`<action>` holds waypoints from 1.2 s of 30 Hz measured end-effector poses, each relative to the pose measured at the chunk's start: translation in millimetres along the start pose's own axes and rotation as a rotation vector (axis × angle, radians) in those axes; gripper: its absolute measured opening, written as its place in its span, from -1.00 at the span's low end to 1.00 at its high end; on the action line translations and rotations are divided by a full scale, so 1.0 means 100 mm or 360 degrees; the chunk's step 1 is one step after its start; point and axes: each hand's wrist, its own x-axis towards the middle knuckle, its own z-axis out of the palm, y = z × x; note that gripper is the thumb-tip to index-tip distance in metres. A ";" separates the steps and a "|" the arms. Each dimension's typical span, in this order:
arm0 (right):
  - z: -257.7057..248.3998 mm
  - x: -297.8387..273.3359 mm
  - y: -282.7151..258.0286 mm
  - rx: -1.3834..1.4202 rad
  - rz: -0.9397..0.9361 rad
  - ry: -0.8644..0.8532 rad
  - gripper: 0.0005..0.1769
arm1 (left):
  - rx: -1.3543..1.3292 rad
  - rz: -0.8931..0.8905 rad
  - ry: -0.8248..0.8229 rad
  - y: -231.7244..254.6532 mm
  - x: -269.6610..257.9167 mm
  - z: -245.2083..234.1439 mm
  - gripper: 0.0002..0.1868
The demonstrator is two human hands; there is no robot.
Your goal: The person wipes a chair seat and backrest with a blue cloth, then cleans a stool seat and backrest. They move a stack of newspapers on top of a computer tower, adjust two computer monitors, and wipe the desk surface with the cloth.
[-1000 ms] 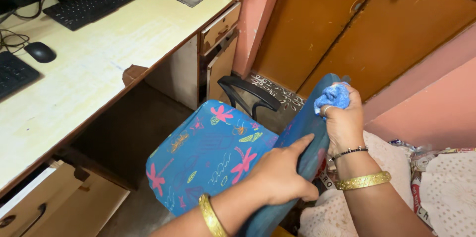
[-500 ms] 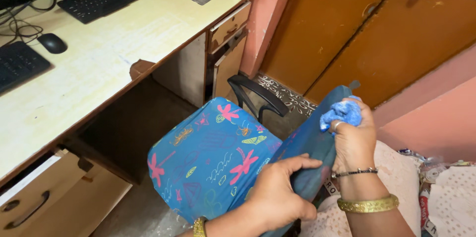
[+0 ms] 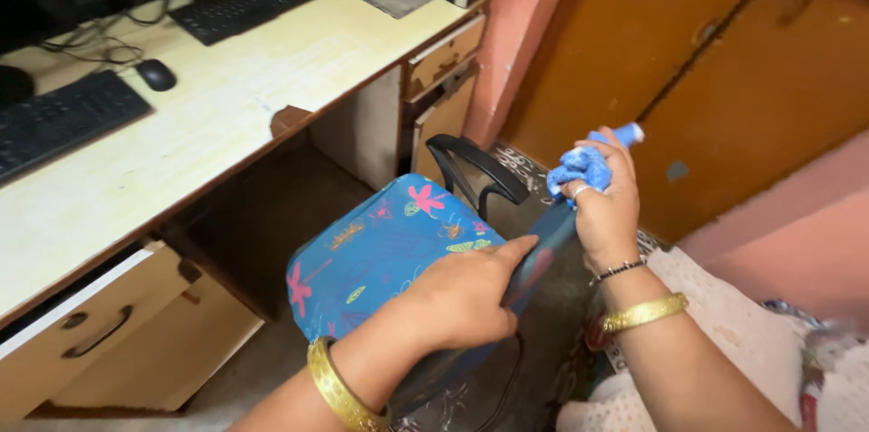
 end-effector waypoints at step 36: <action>0.32 1.10 0.79 0.0813 0.0595 -0.0250 -0.49 | 0.0509 -0.0326 0.0800 0.24 -0.01 0.95 -0.27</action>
